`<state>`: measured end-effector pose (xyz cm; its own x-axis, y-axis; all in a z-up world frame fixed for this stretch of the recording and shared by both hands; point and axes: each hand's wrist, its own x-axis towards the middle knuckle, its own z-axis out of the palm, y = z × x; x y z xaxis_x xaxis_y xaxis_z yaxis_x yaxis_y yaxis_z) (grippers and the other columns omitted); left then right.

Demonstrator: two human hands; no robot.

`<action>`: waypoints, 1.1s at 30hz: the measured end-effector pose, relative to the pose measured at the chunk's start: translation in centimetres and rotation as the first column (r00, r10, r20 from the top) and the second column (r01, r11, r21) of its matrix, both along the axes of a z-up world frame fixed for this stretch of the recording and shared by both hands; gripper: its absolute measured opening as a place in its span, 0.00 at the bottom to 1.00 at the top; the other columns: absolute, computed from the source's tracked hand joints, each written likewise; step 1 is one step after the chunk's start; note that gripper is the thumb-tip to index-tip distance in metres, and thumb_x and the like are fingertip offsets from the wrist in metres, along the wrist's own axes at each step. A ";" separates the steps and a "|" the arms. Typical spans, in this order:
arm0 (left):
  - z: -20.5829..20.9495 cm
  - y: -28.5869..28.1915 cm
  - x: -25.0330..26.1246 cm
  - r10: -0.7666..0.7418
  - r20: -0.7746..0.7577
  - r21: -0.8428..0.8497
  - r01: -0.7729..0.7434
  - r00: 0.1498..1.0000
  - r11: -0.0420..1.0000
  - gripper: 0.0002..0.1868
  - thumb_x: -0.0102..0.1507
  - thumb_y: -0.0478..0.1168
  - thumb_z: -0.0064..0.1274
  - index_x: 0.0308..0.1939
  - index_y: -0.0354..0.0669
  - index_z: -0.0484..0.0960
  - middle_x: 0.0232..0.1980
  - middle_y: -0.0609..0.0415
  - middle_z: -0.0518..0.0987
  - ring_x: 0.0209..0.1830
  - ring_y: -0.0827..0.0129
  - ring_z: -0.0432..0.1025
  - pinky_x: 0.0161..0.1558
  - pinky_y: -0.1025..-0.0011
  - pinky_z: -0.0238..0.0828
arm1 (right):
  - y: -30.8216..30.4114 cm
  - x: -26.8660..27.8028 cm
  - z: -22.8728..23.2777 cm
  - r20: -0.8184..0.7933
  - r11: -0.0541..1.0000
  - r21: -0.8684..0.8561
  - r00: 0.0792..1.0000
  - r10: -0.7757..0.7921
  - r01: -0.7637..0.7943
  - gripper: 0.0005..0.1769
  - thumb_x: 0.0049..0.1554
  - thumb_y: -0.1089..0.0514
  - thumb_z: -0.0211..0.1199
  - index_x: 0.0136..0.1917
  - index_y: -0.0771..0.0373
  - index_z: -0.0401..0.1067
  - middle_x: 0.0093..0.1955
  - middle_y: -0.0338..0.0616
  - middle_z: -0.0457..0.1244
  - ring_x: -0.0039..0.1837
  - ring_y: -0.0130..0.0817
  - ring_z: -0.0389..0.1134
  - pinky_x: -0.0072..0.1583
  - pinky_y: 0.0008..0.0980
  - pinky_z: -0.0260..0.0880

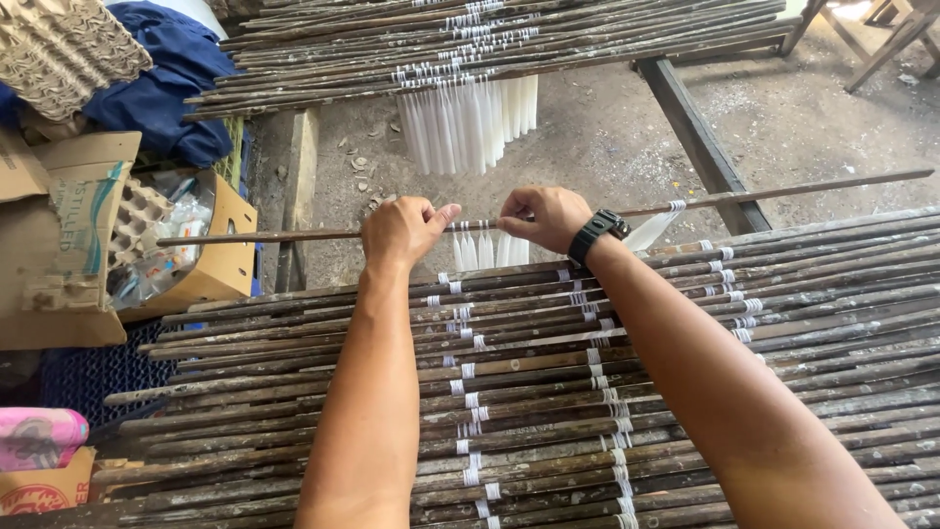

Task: Tying multiple candle wicks to wooden sticks in preparation for the dipping process.

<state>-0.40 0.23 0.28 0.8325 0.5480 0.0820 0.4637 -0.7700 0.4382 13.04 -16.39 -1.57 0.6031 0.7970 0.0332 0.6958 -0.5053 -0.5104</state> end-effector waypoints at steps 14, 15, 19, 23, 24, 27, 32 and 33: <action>-0.4 0.4 -0.1 -0.018 0.008 0.010 0.018 1.000 1.000 0.19 0.52 0.60 0.44 0.19 0.54 0.78 0.22 0.52 0.76 0.31 0.55 0.72 0.34 0.64 0.66 | -0.2 -0.5 0.9 -0.050 0.999 0.031 0.999 0.009 -0.008 0.13 0.45 0.40 0.54 0.43 0.43 0.70 0.42 0.28 0.65 0.51 0.28 0.64 0.52 0.31 0.63; -0.5 0.5 -0.1 -0.023 0.014 0.010 0.023 1.000 1.000 0.19 0.52 0.60 0.44 0.19 0.54 0.78 0.21 0.53 0.75 0.31 0.55 0.72 0.34 0.64 0.67 | -0.2 -0.5 1.0 -0.052 0.999 0.038 0.999 0.011 -0.009 0.13 0.45 0.41 0.54 0.42 0.43 0.70 0.42 0.28 0.65 0.51 0.28 0.64 0.52 0.31 0.63; -1.0 0.8 0.3 -0.033 0.038 0.013 0.032 0.999 0.999 0.17 0.52 0.60 0.45 0.20 0.55 0.78 0.22 0.54 0.75 0.30 0.57 0.72 0.34 0.65 0.66 | -0.2 -0.5 0.9 -0.051 0.999 0.037 0.999 0.009 -0.007 0.13 0.45 0.40 0.54 0.42 0.42 0.70 0.42 0.28 0.65 0.51 0.28 0.64 0.53 0.32 0.63; -1.6 0.6 0.7 -0.230 0.266 -0.057 0.253 0.936 0.966 0.07 0.54 0.51 0.49 0.30 0.60 0.78 0.31 0.55 0.74 0.36 0.60 0.70 0.39 0.63 0.66 | -0.2 -0.7 1.0 -0.051 0.999 0.041 0.999 0.011 -0.009 0.13 0.45 0.41 0.54 0.42 0.43 0.70 0.42 0.28 0.65 0.51 0.29 0.64 0.53 0.32 0.63; -1.8 0.5 0.9 -0.321 0.331 -0.080 0.365 0.888 0.927 0.06 0.55 0.46 0.49 0.35 0.64 0.78 0.37 0.57 0.74 0.40 0.61 0.70 0.43 0.64 0.65 | -0.2 -0.7 1.1 -0.050 0.999 0.041 0.999 0.012 -0.010 0.13 0.45 0.41 0.53 0.42 0.43 0.70 0.42 0.28 0.65 0.52 0.29 0.64 0.53 0.33 0.63; 0.4 -1.0 0.1 -0.372 0.373 -0.190 0.463 0.850 0.866 0.07 0.56 0.50 0.49 0.36 0.65 0.79 0.42 0.61 0.74 0.46 0.62 0.68 0.50 0.64 0.60 | -0.2 -0.6 1.1 -0.052 0.999 0.047 0.998 0.027 -0.024 0.13 0.45 0.41 0.53 0.43 0.43 0.70 0.42 0.29 0.65 0.51 0.30 0.64 0.53 0.33 0.63; 0.3 -1.0 0.1 -0.440 0.274 -0.159 0.492 0.855 0.856 0.10 0.56 0.55 0.47 0.37 0.63 0.79 0.45 0.61 0.74 0.49 0.60 0.66 0.54 0.62 0.56 | -0.4 -0.7 1.2 -0.054 0.999 0.048 0.998 0.024 -0.022 0.13 0.45 0.41 0.52 0.43 0.40 0.70 0.42 0.26 0.65 0.52 0.28 0.64 0.53 0.32 0.63; 0.0 -0.8 0.2 -0.463 0.232 -0.119 0.497 0.856 0.859 0.11 0.56 0.55 0.46 0.37 0.61 0.79 0.45 0.61 0.74 0.50 0.60 0.66 0.55 0.61 0.54 | -0.3 -0.8 1.3 -0.056 0.999 0.046 0.998 0.028 -0.026 0.13 0.45 0.41 0.52 0.43 0.41 0.70 0.42 0.27 0.65 0.52 0.28 0.64 0.53 0.32 0.63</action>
